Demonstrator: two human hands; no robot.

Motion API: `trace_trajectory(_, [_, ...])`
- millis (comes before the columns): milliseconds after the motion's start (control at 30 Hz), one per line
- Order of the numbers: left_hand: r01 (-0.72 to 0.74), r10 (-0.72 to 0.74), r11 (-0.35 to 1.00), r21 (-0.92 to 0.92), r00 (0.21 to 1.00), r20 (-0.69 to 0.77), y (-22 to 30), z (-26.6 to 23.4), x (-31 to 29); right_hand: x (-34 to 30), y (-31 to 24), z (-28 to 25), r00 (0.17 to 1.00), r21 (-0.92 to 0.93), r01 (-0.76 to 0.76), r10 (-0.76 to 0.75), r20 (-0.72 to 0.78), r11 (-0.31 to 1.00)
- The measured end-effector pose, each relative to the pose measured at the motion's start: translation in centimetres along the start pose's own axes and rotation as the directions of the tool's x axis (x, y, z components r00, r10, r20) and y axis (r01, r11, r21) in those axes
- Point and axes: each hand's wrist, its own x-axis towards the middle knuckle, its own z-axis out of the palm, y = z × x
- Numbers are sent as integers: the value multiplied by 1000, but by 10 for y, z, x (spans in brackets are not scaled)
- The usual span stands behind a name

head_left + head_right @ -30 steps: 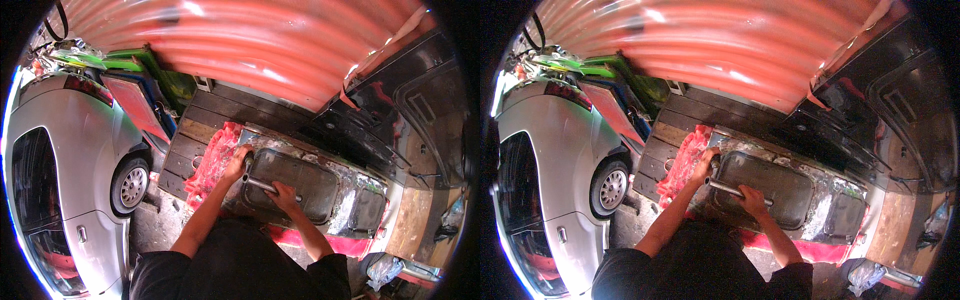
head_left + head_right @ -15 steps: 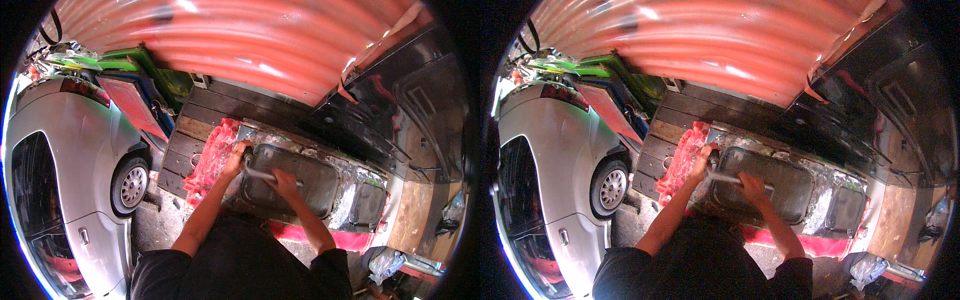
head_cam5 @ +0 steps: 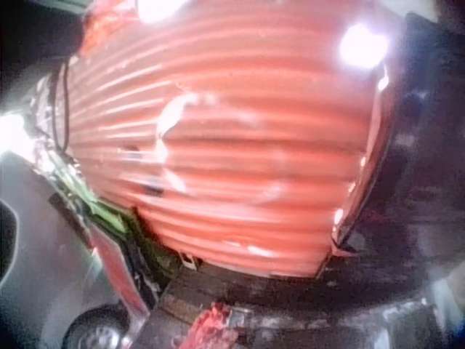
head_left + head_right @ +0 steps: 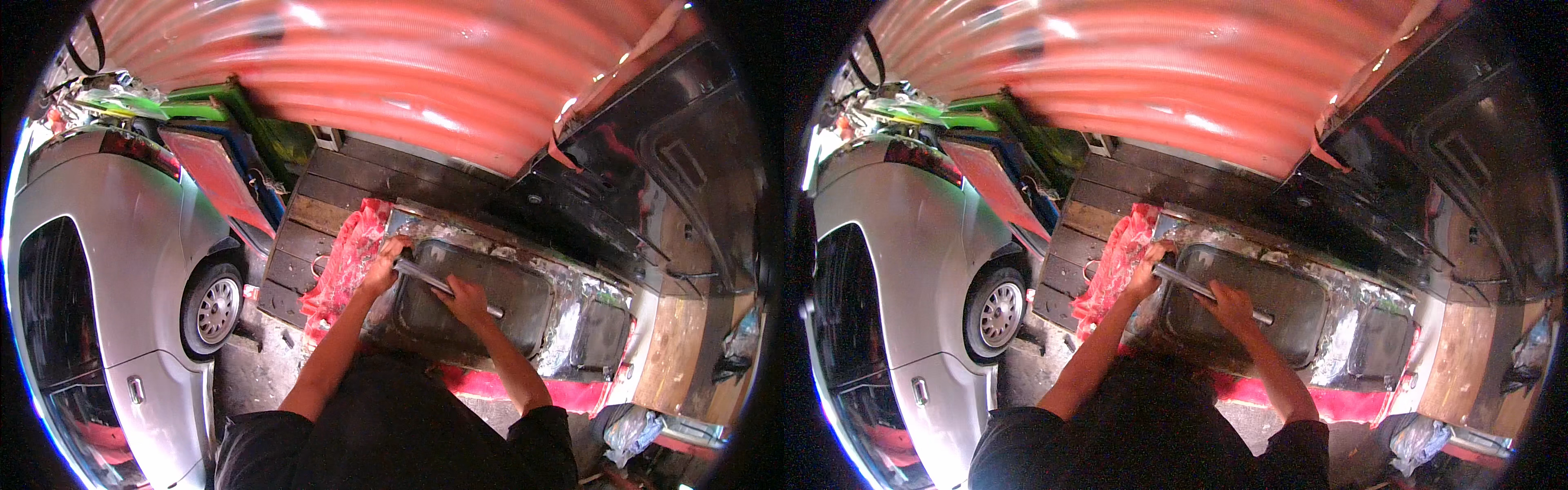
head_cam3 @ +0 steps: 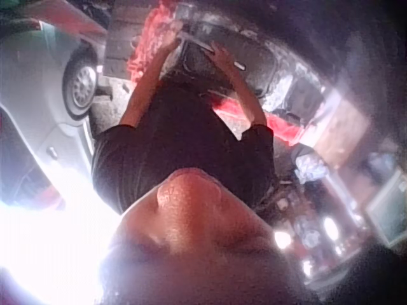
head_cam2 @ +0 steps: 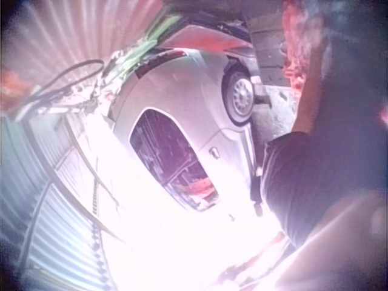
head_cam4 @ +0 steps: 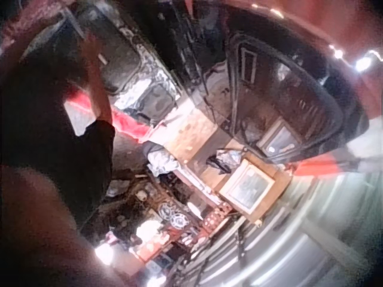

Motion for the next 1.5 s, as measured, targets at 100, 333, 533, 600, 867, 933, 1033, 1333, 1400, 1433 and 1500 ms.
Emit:
trace_trajectory(100, [-39,38,999,-36,999,-23,-5,2,0,0,-1,-9,995,61,50,-45,-86,997])
trace_trajectory(333, [8,-8,998,-70,1000,5,-9,2,-1,10,6,-20,948,-1,317,-317,-13,948])
trace_trajectory(533, [-25,25,999,-21,1000,-13,-8,2,0,15,-8,-31,995,-8,98,-98,23,995])
trace_trajectory(600, [-8,7,998,-65,1000,-15,-7,0,-1,12,-10,-33,992,7,120,-120,42,993])
trace_trajectory(867, [-60,44,967,-249,997,-71,-21,2,-3,4,-16,-22,986,54,162,-164,22,985])
trace_trajectory(933, [0,-25,938,-346,997,-69,-52,11,-10,7,-18,-20,981,53,184,-187,44,981])
trace_trajectory(1033, [-74,55,954,-290,996,-73,-56,10,-7,10,-21,-23,961,149,276,-270,-64,949])
trace_trajectory(1333, [-20,5,952,-306,999,-50,-27,-6,1,34,-21,-20,998,-111,65,-62,28,992])
trace_trajectory(1400, [-89,77,969,-232,995,-60,-22,-9,5,32,-22,-32,990,-106,142,-141,15,984])
trace_trajectory(1433, [-106,90,965,-239,993,-76,-38,-4,0,31,-27,-40,981,-100,193,-193,13,976])
trace_trajectory(1500, [-148,127,953,-264,987,-95,-58,4,2,28,-33,-46,959,-8,282,-281,36,959])
